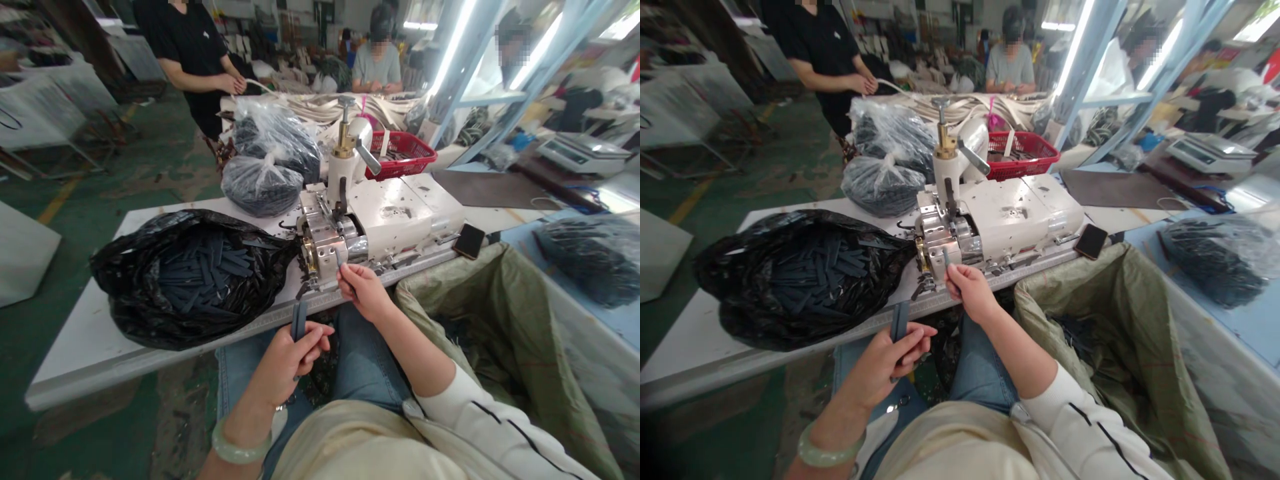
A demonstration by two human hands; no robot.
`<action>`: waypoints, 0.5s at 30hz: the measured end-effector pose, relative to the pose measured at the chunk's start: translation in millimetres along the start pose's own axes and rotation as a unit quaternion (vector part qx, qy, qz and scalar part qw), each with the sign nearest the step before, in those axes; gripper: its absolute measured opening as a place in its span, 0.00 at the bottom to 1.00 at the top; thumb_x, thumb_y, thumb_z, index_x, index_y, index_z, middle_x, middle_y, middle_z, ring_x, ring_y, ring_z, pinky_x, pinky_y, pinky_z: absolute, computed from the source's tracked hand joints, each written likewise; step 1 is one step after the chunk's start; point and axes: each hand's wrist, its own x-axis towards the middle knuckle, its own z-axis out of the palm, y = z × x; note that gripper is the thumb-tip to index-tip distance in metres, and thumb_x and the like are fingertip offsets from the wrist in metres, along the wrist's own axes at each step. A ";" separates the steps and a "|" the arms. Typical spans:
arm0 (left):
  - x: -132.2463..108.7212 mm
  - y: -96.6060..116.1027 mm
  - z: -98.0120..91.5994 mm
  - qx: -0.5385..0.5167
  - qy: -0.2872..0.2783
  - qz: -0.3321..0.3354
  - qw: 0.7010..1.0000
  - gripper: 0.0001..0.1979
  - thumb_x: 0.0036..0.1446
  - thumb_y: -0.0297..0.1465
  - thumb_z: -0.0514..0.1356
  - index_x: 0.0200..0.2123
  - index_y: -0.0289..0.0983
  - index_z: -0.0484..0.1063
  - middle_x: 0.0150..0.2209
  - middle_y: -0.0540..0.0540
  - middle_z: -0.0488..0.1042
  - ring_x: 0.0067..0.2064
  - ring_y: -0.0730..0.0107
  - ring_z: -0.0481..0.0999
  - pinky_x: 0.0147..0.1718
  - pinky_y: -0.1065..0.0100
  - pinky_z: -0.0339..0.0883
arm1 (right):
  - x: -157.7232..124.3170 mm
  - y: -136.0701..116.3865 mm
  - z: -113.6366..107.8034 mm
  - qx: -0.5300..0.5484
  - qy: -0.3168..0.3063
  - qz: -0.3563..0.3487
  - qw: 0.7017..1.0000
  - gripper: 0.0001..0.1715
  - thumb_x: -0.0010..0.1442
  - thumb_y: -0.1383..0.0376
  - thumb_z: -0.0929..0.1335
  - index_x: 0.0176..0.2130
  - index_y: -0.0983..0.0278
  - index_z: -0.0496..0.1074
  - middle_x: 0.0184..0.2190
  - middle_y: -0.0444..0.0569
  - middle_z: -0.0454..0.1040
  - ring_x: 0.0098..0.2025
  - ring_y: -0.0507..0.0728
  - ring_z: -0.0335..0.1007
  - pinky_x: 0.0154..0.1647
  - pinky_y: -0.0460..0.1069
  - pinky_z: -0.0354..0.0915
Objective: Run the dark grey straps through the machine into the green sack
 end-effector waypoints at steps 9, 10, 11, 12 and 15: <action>4.5 -2.6 -12.2 -0.035 0.009 -0.004 0.999 0.14 0.51 0.39 0.65 0.30 0.31 0.76 0.20 0.55 0.55 0.20 0.84 0.46 0.15 0.79 0.35 | 50.9 -27.4 -11.0 -0.058 0.120 0.021 0.991 0.18 0.52 0.55 0.69 0.21 0.64 0.64 0.08 0.33 0.48 0.10 0.44 0.37 0.11 0.42 0.36; 4.7 -3.1 -12.5 -0.038 0.007 -0.006 0.999 0.14 0.51 0.39 0.64 0.30 0.31 0.76 0.20 0.55 0.55 0.20 0.84 0.45 0.15 0.79 0.35 | 53.6 -27.8 -9.2 -0.068 0.136 0.019 0.988 0.18 0.52 0.55 0.69 0.21 0.64 0.64 0.08 0.33 0.48 0.10 0.44 0.38 0.10 0.42 0.36; 4.9 -3.3 -12.7 -0.041 0.007 -0.007 0.999 0.14 0.51 0.38 0.65 0.30 0.31 0.76 0.20 0.55 0.54 0.20 0.84 0.45 0.15 0.79 0.36 | 56.5 -28.2 -7.3 -0.078 0.151 0.014 0.985 0.18 0.53 0.56 0.68 0.21 0.64 0.64 0.08 0.33 0.48 0.10 0.44 0.38 0.10 0.42 0.36; 5.0 -3.4 -12.7 -0.044 0.007 -0.009 0.999 0.14 0.51 0.38 0.65 0.30 0.31 0.76 0.20 0.55 0.54 0.20 0.84 0.45 0.15 0.79 0.36 | 59.5 -28.7 -5.6 -0.086 0.166 0.007 0.982 0.18 0.53 0.56 0.67 0.20 0.64 0.63 0.08 0.33 0.49 0.10 0.44 0.38 0.10 0.42 0.37; 5.2 -2.1 -12.3 -0.054 0.005 -0.015 0.998 0.15 0.50 0.39 0.65 0.31 0.31 0.76 0.20 0.54 0.54 0.21 0.84 0.45 0.15 0.80 0.36 | 63.4 -32.2 -6.5 -0.108 0.212 -0.032 0.971 0.19 0.55 0.54 0.65 0.20 0.63 0.62 0.09 0.34 0.49 0.11 0.45 0.39 0.11 0.43 0.39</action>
